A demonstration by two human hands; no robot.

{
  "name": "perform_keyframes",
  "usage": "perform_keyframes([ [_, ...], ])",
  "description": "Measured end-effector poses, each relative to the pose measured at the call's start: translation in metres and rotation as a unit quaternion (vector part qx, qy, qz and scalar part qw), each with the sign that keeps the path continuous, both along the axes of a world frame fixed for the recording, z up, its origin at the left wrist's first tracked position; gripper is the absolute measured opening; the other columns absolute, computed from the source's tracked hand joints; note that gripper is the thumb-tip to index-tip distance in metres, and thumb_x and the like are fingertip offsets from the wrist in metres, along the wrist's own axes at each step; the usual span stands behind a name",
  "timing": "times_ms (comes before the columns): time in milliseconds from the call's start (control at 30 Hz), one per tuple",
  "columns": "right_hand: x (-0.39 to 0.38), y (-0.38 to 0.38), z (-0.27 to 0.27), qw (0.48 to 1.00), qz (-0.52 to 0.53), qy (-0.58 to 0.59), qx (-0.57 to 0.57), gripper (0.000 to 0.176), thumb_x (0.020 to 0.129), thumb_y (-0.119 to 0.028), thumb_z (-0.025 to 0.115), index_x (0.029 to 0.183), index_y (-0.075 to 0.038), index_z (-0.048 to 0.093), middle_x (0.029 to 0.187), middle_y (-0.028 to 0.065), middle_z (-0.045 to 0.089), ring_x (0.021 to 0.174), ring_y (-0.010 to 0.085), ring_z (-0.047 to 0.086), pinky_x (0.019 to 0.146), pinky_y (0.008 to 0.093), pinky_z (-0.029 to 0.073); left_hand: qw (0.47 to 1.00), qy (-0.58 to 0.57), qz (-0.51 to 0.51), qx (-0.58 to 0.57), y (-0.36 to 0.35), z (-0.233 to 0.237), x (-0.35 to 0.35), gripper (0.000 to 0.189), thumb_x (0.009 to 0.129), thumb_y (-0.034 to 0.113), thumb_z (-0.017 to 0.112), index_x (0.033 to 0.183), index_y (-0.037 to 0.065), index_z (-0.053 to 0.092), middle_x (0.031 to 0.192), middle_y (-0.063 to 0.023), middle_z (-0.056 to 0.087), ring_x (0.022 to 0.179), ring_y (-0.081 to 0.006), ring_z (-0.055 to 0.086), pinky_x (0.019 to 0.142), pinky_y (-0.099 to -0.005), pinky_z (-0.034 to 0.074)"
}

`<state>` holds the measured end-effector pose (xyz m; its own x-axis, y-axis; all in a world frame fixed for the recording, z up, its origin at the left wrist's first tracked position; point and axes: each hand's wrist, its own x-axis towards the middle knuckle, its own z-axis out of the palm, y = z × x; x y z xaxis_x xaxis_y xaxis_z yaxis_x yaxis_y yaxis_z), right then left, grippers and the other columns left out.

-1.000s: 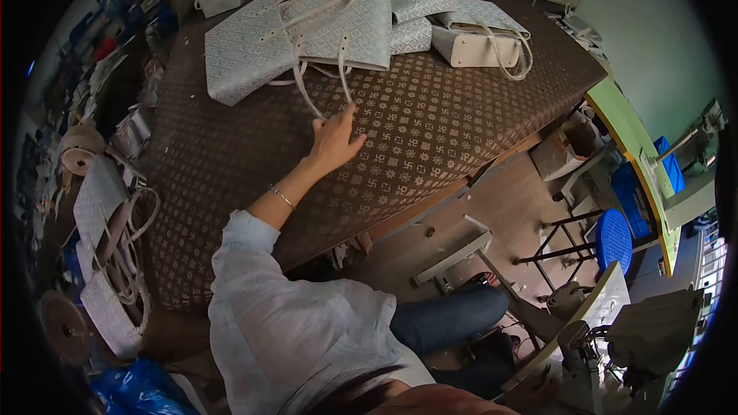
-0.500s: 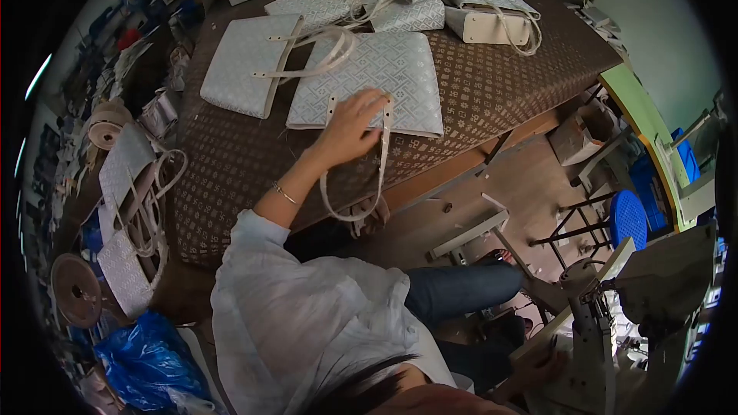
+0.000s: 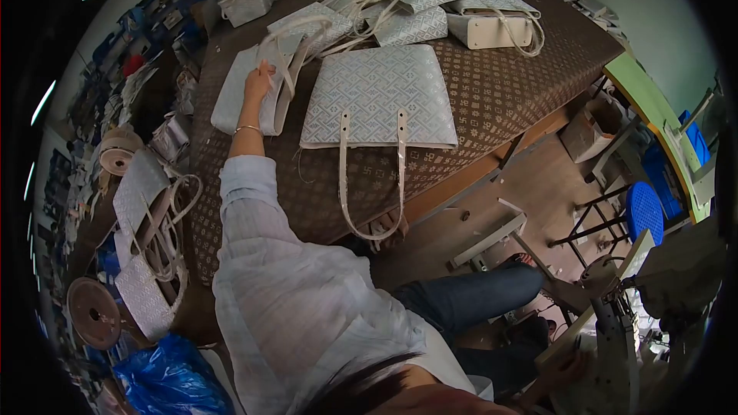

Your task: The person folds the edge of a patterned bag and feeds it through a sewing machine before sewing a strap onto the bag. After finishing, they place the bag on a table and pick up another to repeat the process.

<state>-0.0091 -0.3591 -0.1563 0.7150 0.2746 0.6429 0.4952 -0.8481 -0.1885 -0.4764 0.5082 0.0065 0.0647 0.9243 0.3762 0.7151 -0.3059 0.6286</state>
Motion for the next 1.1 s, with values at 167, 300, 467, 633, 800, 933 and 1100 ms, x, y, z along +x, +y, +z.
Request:
perform_keyframes([
  [167, 0.008, -0.004, -0.005, 0.999, 0.023, -0.030, -0.024, 0.017, 0.093, -0.009, 0.052, 0.103, 0.001, 0.062, 0.109, 0.0182, 0.060, 0.105, 0.0333, 0.056, 0.092, 0.0416, 0.045, 0.973, -0.212, 0.011, 0.096, -0.094, 0.119, 0.014, 0.062, 0.095, 0.054, 0.037, 0.099, 0.001, 0.068, 0.064, -0.0064, 0.058, 0.069, -0.0179, 0.060, 0.069, -0.0332, 0.046],
  [300, 0.011, -0.007, -0.011, 0.999, 0.038, -0.035, 0.004, 0.019, 0.093, -0.013, 0.053, 0.102, 0.001, 0.061, 0.108, 0.0194, 0.060, 0.105, 0.0341, 0.056, 0.092, 0.0433, 0.044, 0.936, -0.262, -0.040, 0.232, -0.119, 0.179, 0.007, 0.058, 0.095, 0.052, 0.039, 0.100, 0.001, 0.066, 0.060, -0.0012, 0.047, 0.058, -0.0124, 0.049, 0.060, -0.0288, 0.040],
  [467, -0.014, 0.026, 0.019, 0.988, 0.007, -0.129, -0.088, 0.021, 0.094, -0.014, 0.052, 0.106, 0.001, 0.060, 0.115, 0.0203, 0.056, 0.110, 0.0360, 0.052, 0.095, 0.0454, 0.042, 0.820, -0.414, -0.353, 0.175, -0.190, 0.256, 0.044, 0.054, 0.096, 0.048, 0.042, 0.103, -0.001, 0.062, 0.058, 0.0041, 0.036, 0.053, -0.0065, 0.034, 0.054, -0.0241, 0.032],
  [633, -0.068, 0.106, 0.094, 0.981, 0.142, 0.036, 0.125, 0.022, 0.091, -0.008, 0.054, 0.111, -0.001, 0.058, 0.122, 0.0199, 0.052, 0.113, 0.0357, 0.050, 0.094, 0.0440, 0.042, 0.789, -0.432, -0.432, 0.076, -0.280, 0.283, 0.150, 0.033, 0.100, 0.034, 0.042, 0.095, 0.003, 0.053, 0.060, 0.0053, 0.024, 0.052, -0.0066, 0.021, 0.051, -0.0213, 0.027],
  [800, -0.103, 0.128, 0.140, 0.933, 0.291, 0.046, 0.208, 0.026, 0.084, -0.005, 0.061, 0.109, -0.001, 0.059, 0.111, 0.0174, 0.058, 0.101, 0.0333, 0.056, 0.085, 0.0404, 0.046, 0.719, -0.370, -0.565, -0.161, -0.306, 0.257, 0.247, 0.045, 0.099, 0.040, 0.040, 0.098, -0.001, 0.059, 0.058, 0.0082, 0.021, 0.051, -0.0034, 0.020, 0.048, -0.0189, 0.026],
  [933, -0.131, 0.138, 0.147, 0.864, 0.472, 0.076, 0.159, 0.043, 0.073, -0.005, 0.073, 0.113, -0.001, 0.057, 0.106, 0.0151, 0.058, 0.091, 0.0301, 0.059, 0.076, 0.0369, 0.050, 0.756, -0.288, -0.558, -0.185, -0.345, 0.222, 0.306, 0.048, 0.098, 0.043, 0.041, 0.098, -0.002, 0.058, 0.057, 0.0094, 0.023, 0.049, -0.0034, 0.019, 0.045, -0.0187, 0.025],
  [1100, -0.153, 0.181, 0.152, 0.829, 0.441, 0.211, 0.272, 0.066, 0.076, -0.011, 0.074, 0.131, 0.000, 0.040, 0.123, 0.0224, 0.044, 0.096, 0.0321, 0.057, 0.079, 0.0392, 0.050, 0.673, -0.364, -0.536, -0.357, -0.368, 0.188, 0.315, 0.044, 0.099, 0.041, 0.038, 0.097, -0.001, 0.052, 0.057, 0.0076, 0.023, 0.050, -0.0037, 0.023, 0.046, -0.0188, 0.027],
])
